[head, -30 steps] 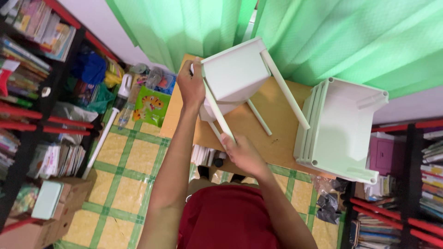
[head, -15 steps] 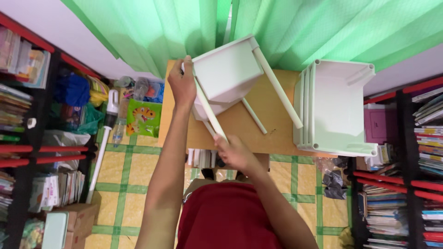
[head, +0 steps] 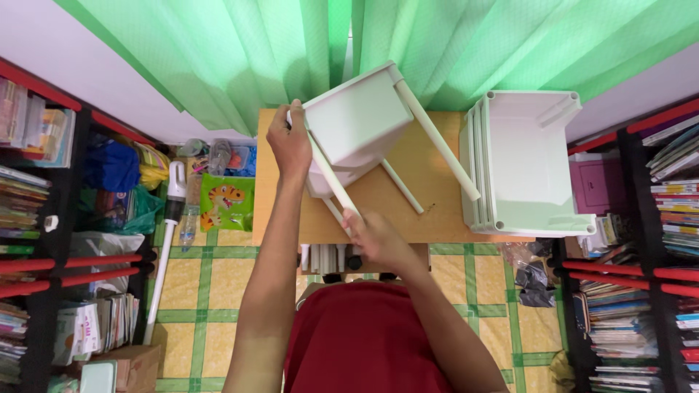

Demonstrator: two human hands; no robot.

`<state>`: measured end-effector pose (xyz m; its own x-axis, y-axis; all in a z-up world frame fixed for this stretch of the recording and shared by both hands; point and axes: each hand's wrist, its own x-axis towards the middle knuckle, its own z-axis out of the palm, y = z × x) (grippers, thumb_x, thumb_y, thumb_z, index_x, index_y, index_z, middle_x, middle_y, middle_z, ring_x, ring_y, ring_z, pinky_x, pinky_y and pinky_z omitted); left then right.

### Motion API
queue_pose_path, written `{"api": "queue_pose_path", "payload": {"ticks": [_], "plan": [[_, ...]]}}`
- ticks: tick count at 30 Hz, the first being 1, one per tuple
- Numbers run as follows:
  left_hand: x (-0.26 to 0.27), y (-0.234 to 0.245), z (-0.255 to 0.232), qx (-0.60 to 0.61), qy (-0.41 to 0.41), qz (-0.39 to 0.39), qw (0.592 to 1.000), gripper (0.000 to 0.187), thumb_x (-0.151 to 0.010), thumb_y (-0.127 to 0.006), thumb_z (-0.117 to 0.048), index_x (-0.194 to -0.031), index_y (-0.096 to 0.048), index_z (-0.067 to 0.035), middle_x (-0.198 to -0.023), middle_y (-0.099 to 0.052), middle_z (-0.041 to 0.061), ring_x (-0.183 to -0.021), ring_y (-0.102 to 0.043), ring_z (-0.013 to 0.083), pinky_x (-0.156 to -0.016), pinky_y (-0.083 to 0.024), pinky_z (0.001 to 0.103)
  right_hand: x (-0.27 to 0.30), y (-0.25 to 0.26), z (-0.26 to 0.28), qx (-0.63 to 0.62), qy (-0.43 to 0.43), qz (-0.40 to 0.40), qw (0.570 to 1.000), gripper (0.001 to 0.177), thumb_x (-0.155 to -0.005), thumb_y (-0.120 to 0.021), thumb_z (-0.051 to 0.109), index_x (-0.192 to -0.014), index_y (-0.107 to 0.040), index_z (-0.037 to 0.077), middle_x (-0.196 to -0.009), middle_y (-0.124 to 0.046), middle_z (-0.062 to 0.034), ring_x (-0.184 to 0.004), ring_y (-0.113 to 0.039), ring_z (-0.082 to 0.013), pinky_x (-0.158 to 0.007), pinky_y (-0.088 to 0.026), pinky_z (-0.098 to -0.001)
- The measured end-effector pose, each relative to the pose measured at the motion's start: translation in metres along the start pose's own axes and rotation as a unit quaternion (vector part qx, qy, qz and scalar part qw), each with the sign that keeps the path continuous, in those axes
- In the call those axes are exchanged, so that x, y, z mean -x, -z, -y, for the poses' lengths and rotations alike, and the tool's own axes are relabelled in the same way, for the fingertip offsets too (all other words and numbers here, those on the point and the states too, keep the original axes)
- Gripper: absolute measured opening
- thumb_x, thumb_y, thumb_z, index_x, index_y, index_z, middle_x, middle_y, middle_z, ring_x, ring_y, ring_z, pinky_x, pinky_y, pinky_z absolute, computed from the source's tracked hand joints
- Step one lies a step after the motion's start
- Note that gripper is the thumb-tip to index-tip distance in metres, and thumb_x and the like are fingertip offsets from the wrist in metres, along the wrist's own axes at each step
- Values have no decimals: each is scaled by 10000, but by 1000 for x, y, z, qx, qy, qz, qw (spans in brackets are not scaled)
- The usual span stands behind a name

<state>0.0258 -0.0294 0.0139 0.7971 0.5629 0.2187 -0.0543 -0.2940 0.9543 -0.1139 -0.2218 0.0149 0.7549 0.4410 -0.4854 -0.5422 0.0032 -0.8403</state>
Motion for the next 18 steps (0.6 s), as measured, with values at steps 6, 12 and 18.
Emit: {"api": "queue_pose_path", "payload": {"ticks": [6, 12, 18], "plan": [[-1, 2, -1, 10, 6, -1, 1000, 356, -1040, -590, -272, -870, -660, 33, -611, -523, 94, -586, -442, 118, -542, -366, 368, 5, -1, 4, 312, 272, -37, 910, 369, -1060, -599, 399, -1050, -591, 30, -693, -563, 50, -576, -537, -48, -504, -488, -262], [0, 2, 0, 11, -8, -9, 1000, 343, -1038, -598, -257, -871, -662, 35, -620, -505, 102, -594, -439, 122, -547, -372, 363, -12, 20, 17, -310, -112, 231, 916, 434, -1140, -392, 438, -1059, -583, 57, -619, -444, 41, -394, -378, -26, -305, -318, -190], [9, -1, 0, 12, -13, -20, 1000, 338, -1036, -600, -252, -868, -657, 36, -627, -531, 91, -599, -461, 118, -561, -391, 354, 0, 2, 7, 196, 156, -4, 968, 410, -1123, -425, 436, -1049, -572, 61, -672, -482, 63, -486, -454, -45, -410, -385, -246]]}}
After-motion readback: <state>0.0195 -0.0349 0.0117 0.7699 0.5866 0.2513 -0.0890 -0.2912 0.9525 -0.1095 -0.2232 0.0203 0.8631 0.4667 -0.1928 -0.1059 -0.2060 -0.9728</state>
